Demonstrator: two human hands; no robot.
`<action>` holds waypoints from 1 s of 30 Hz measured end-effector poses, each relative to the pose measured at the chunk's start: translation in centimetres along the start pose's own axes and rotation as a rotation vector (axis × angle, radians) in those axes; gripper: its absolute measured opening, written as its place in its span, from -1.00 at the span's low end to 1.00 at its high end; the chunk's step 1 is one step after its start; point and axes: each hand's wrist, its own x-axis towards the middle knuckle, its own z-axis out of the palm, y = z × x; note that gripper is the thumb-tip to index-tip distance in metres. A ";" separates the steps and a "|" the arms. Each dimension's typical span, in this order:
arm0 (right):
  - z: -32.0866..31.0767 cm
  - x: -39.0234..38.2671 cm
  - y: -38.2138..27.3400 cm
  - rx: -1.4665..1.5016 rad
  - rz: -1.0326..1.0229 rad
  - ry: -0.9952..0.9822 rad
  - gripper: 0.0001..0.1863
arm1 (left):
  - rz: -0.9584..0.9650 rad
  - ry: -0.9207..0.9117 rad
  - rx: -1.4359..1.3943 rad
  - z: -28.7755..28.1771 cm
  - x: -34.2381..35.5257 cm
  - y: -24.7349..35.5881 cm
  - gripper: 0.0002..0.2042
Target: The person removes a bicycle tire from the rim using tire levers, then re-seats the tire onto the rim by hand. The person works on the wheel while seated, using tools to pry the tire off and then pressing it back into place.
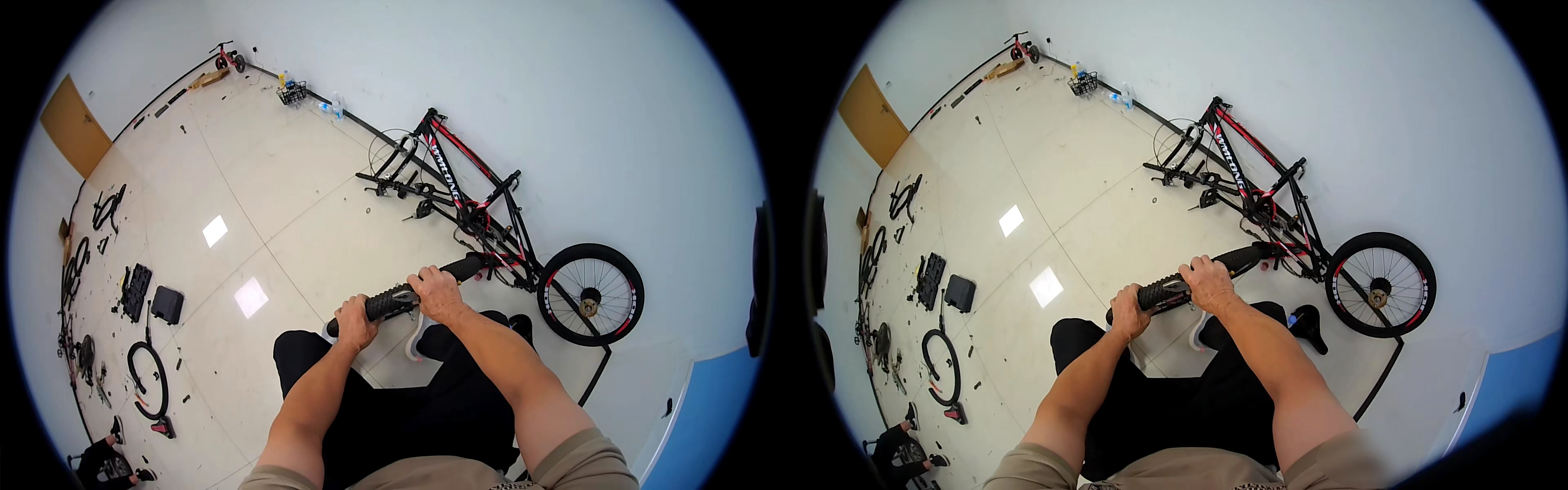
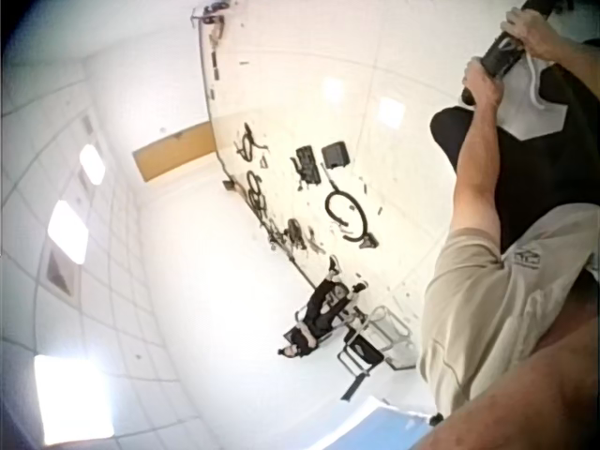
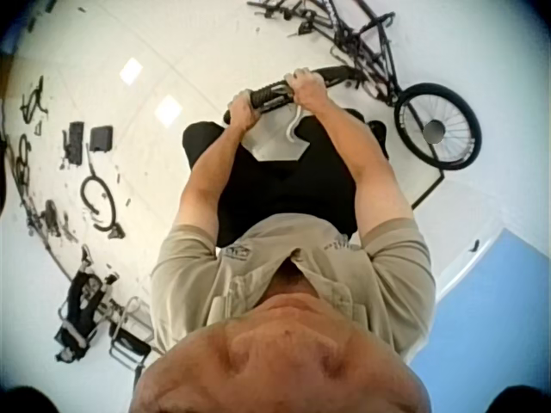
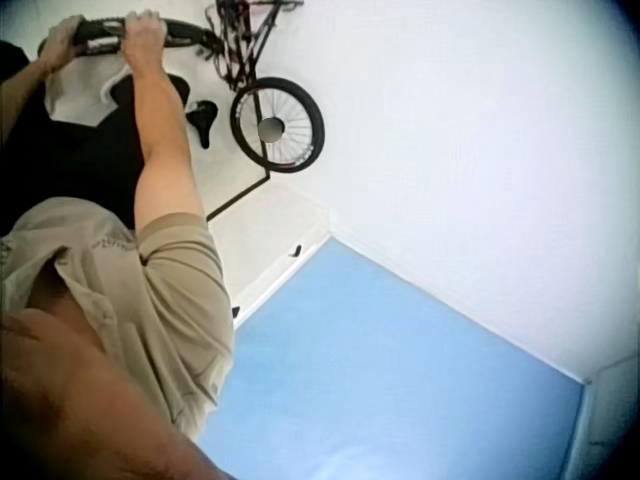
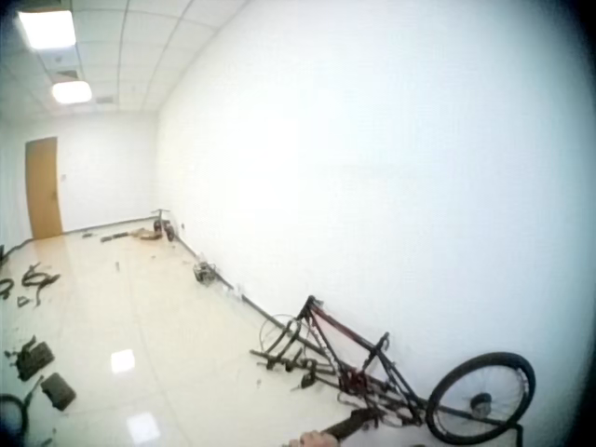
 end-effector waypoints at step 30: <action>0.7 3.0 -0.7 0.028 0.094 0.087 -0.75 | 0.067 0.080 -0.026 -1.9 2.3 -1.0 -0.42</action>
